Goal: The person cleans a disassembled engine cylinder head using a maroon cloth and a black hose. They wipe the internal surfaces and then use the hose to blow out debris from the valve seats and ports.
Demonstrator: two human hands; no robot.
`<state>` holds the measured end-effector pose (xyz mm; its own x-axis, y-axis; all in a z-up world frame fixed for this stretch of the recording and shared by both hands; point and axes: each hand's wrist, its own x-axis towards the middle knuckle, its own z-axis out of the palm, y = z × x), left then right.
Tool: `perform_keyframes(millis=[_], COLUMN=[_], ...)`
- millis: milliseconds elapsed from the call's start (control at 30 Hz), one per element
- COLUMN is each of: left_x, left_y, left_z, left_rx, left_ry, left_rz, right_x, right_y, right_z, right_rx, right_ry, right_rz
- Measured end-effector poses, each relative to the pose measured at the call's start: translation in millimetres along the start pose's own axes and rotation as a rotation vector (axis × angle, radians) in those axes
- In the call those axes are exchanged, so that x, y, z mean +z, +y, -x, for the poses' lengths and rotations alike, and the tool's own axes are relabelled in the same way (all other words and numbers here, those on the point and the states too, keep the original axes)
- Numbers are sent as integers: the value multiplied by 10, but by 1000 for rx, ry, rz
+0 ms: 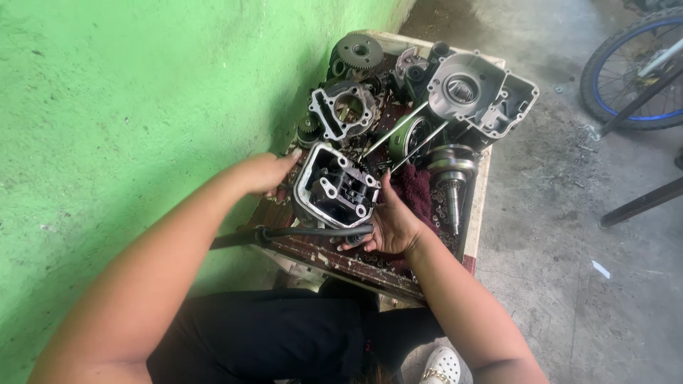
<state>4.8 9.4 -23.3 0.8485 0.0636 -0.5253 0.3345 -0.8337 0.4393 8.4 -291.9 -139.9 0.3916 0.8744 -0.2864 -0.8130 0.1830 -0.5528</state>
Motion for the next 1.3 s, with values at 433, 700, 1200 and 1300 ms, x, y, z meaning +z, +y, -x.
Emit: perform_keyframes(millis=[433, 700, 1200, 1300], left_x=[342, 548, 298, 316], left_y=[-377, -690, -492, -610], left_z=[170, -34, 562, 502], left_rx=[51, 0, -24, 13], left_ry=[22, -34, 175, 314], left_rz=[34, 179, -50, -51], right_x=[47, 550, -148, -218], right_y=[-47, -1, -4, -57], right_z=[-251, -222, -1, -24], right_rx=[126, 150, -491, -504], right_ry=[386, 795, -213, -270], right_rz=[284, 1134, 96, 80])
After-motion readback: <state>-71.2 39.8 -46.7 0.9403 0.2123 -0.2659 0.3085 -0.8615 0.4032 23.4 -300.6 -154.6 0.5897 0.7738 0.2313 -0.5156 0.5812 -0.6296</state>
